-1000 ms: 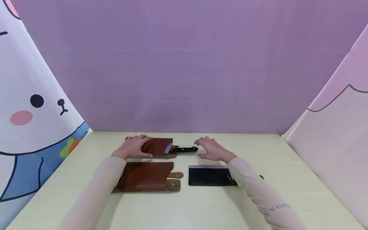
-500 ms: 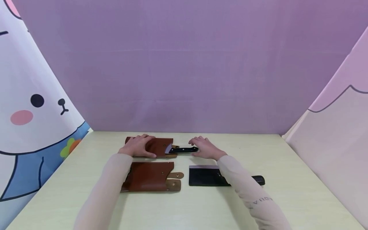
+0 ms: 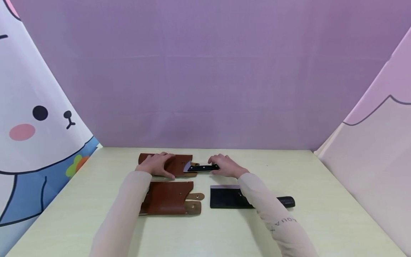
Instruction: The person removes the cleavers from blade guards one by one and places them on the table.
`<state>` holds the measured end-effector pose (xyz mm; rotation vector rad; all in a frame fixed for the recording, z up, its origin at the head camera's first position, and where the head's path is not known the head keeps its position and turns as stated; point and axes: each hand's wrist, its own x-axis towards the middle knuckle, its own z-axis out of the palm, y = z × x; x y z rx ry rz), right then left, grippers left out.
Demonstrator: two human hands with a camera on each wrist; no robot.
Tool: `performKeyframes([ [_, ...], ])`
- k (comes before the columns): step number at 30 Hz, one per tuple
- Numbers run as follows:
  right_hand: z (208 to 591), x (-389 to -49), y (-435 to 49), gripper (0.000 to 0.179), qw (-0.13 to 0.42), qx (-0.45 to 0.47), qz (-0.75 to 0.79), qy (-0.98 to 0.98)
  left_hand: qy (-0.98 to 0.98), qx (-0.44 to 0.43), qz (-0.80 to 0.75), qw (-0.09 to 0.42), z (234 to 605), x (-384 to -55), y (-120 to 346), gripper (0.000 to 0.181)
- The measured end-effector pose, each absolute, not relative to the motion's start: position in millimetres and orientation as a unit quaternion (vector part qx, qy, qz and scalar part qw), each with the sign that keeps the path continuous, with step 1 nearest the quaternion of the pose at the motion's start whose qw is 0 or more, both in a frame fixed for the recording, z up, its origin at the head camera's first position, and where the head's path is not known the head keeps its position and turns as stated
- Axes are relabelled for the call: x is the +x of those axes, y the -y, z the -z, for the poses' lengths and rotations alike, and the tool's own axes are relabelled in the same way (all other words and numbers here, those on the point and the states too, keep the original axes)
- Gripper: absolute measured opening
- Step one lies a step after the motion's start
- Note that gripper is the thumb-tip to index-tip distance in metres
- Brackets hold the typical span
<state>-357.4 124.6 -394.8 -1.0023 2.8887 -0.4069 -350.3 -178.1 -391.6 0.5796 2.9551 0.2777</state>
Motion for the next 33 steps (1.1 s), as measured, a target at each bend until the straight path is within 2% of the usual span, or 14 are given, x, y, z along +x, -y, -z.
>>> performKeyframes([
  [15,397.5,-356.9,-118.5,0.033,0.037,-0.334,0.130,-0.933,-0.976,0.200,-0.069,0.059,390.6,-353.1,174.9,0.099],
  [33,401.8,-357.3,-117.3,0.029,0.039,-0.350,0.130,-0.927,-0.973,0.208,-0.058,0.084,396.5,-359.0,178.7,0.103],
])
